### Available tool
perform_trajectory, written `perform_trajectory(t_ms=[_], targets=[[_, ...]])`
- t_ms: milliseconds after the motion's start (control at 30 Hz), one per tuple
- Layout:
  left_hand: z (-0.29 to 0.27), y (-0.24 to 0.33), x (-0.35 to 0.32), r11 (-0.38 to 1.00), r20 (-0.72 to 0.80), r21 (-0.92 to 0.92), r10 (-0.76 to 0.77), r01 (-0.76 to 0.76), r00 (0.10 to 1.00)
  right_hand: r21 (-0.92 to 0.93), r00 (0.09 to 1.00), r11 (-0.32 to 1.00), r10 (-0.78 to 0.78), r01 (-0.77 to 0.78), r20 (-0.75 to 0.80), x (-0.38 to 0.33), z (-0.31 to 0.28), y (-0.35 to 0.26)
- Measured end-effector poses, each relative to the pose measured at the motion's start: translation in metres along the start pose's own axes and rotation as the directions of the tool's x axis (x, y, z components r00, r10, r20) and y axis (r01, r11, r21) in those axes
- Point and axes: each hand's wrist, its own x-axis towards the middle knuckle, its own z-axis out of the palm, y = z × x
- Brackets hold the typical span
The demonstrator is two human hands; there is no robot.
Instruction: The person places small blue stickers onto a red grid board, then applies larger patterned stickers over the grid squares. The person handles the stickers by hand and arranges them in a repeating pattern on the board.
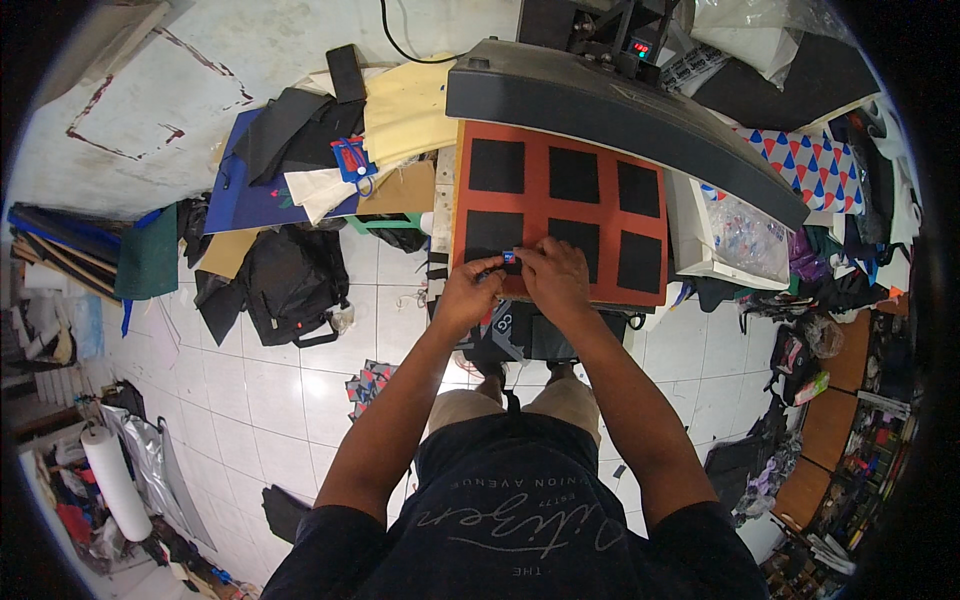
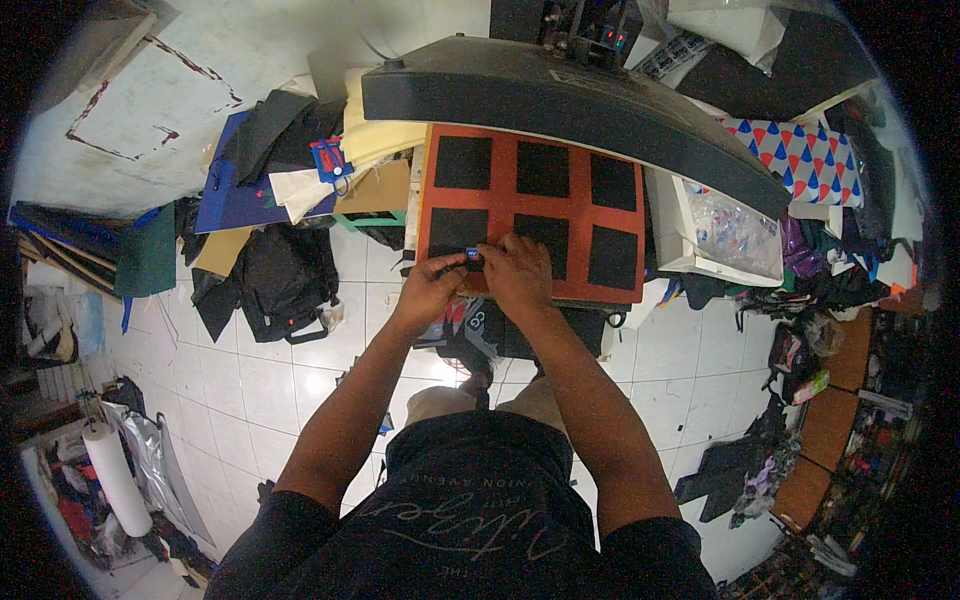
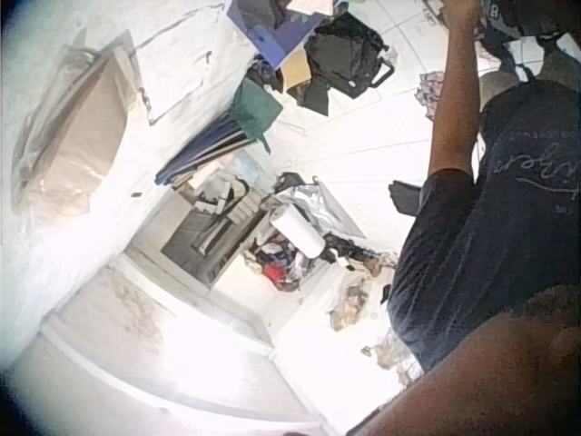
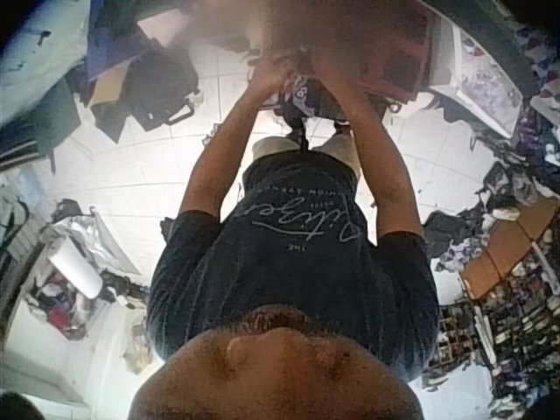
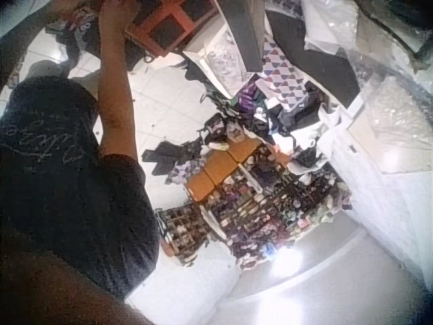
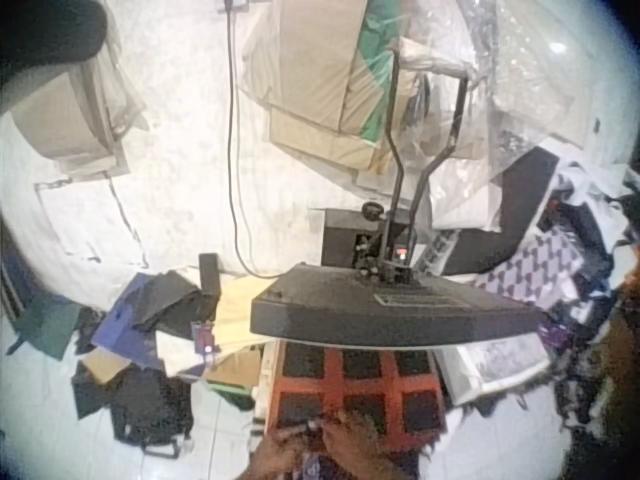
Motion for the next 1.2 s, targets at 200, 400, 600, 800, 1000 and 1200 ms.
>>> perform_trajectory(t_ms=[200,400,600,800,1000,1200], targets=[[0.000,-0.003,0.001,1.000,-0.026,0.022,-0.001,0.002,1.000,-0.044,1.000,0.999,-0.023,0.022,-0.011,0.000,0.002,-0.001],[0.001,-0.001,-0.001,1.000,-0.022,0.004,0.019,-0.019,1.000,-0.031,1.000,0.999,-0.015,0.014,-0.004,-0.001,-0.001,0.000],[0.001,-0.005,0.001,1.000,-0.029,-0.008,0.024,-0.024,0.999,-0.016,0.999,1.000,-0.007,0.008,0.036,0.000,-0.006,-0.002],[0.002,0.001,-0.003,1.000,-0.078,0.001,0.023,-0.023,0.997,0.050,0.992,0.999,0.006,0.001,-0.123,-0.001,-0.001,0.003],[-0.005,0.002,-0.028,0.951,-0.089,-0.304,-0.083,0.052,0.993,0.257,0.979,0.964,0.109,-0.063,-0.170,-0.014,-0.014,0.008],[-0.013,0.001,-0.066,0.662,0.118,-0.728,-0.135,0.178,0.984,0.622,0.926,0.700,0.359,-0.351,0.118,-0.056,-0.051,-0.014]])
